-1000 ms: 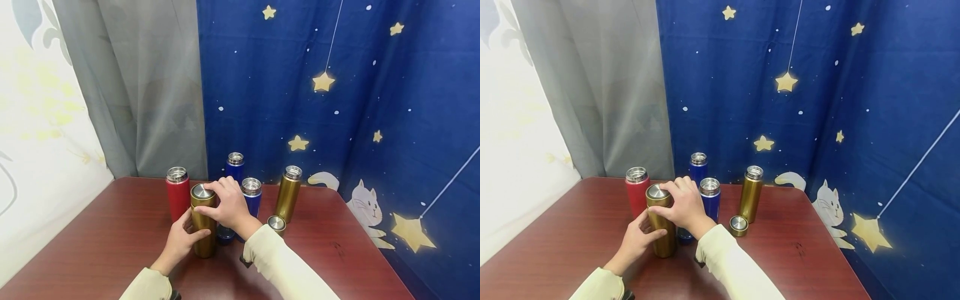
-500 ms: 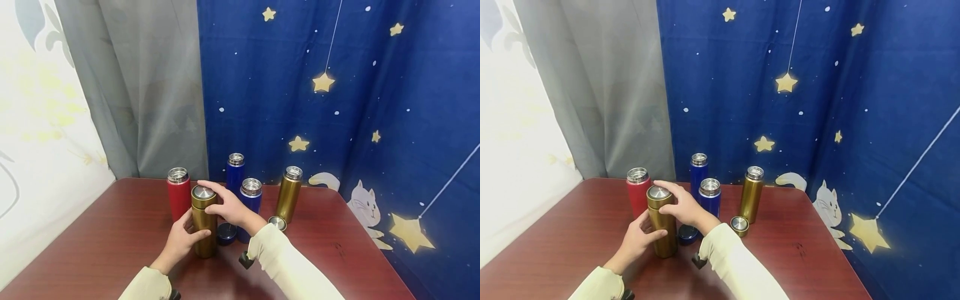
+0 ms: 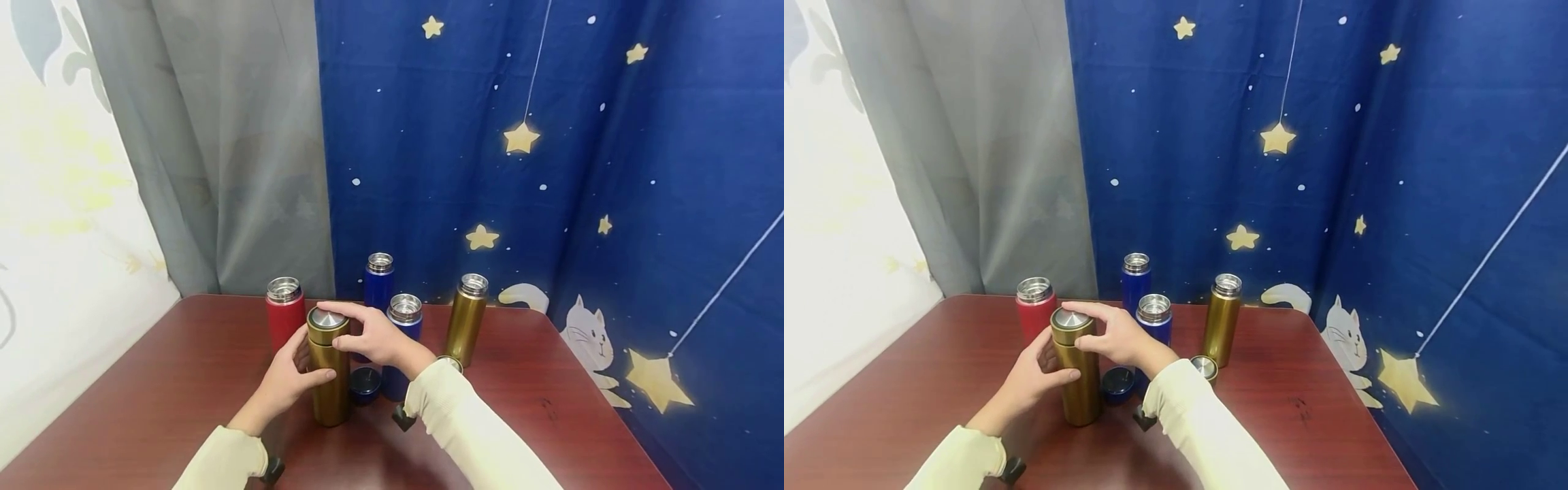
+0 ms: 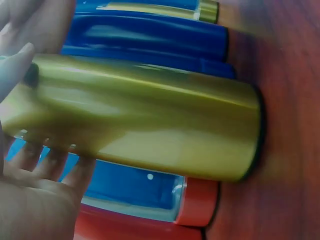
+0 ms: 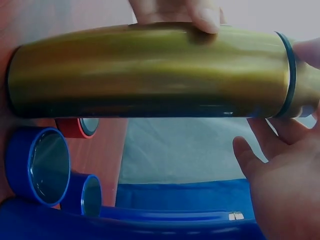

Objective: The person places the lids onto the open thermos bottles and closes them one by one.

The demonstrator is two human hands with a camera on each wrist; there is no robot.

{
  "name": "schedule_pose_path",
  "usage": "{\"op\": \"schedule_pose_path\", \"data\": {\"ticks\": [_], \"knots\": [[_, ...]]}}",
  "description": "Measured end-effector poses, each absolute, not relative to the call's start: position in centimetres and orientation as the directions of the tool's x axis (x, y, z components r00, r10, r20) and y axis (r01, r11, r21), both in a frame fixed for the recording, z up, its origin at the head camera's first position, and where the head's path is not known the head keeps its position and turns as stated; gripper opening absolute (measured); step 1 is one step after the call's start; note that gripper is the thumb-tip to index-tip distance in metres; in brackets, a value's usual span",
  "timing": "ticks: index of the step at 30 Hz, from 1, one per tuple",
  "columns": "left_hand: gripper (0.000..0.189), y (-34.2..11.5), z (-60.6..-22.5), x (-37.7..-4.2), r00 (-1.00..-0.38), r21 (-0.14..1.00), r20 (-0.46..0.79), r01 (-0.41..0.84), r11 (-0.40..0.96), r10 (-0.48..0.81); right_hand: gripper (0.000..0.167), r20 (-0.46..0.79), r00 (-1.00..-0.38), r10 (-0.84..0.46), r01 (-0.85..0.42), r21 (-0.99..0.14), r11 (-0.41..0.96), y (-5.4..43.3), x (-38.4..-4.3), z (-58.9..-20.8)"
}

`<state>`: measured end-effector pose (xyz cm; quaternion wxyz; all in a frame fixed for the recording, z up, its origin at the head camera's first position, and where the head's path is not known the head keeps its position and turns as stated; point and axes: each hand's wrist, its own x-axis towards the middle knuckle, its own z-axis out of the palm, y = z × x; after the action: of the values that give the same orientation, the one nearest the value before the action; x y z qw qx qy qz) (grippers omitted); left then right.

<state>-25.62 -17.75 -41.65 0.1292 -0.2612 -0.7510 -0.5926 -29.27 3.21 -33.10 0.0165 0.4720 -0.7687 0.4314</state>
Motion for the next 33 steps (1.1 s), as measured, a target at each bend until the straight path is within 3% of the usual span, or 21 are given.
{"op": "schedule_pose_path", "data": {"ticks": [7, 13, 21, 29, 31, 33], "knots": [[0.082, -17.6, -41.3, -25.6, -0.832, 0.834, 0.496, 0.536, 0.13, 0.25, 0.058, 0.422, -0.562, -0.711, -0.778, -0.56, 0.283, 3.7, -29.4, -32.6], [0.082, -17.6, -41.3, -25.8, -0.829, 0.833, 0.502, 0.54, 0.118, 0.247, 0.06, 0.493, -0.569, -0.659, -0.813, -0.457, 0.36, 3.5, -29.1, -32.6], [0.081, -17.4, -41.6, -25.8, -0.818, 0.823, 0.519, 0.557, 0.113, 0.247, 0.057, 0.655, -0.513, -0.555, -0.839, -0.249, 0.483, 2.5, -28.3, -33.2], [0.081, -17.5, -41.6, -25.7, -0.82, 0.822, 0.523, 0.558, 0.119, 0.23, 0.058, 0.762, -0.442, -0.474, -0.749, -0.022, 0.662, 1.3, -27.9, -34.0], [0.081, -17.6, -41.6, -25.7, -0.817, 0.819, 0.526, 0.561, 0.118, 0.235, 0.06, 0.75, -0.462, -0.473, -0.739, -0.03, 0.674, 1.1, -27.6, -34.1], [0.081, -17.6, -41.6, -25.6, -0.82, 0.824, 0.52, 0.556, 0.114, 0.239, 0.062, 0.711, -0.504, -0.491, -0.771, -0.113, 0.627, 1.1, -27.4, -34.2]]}}
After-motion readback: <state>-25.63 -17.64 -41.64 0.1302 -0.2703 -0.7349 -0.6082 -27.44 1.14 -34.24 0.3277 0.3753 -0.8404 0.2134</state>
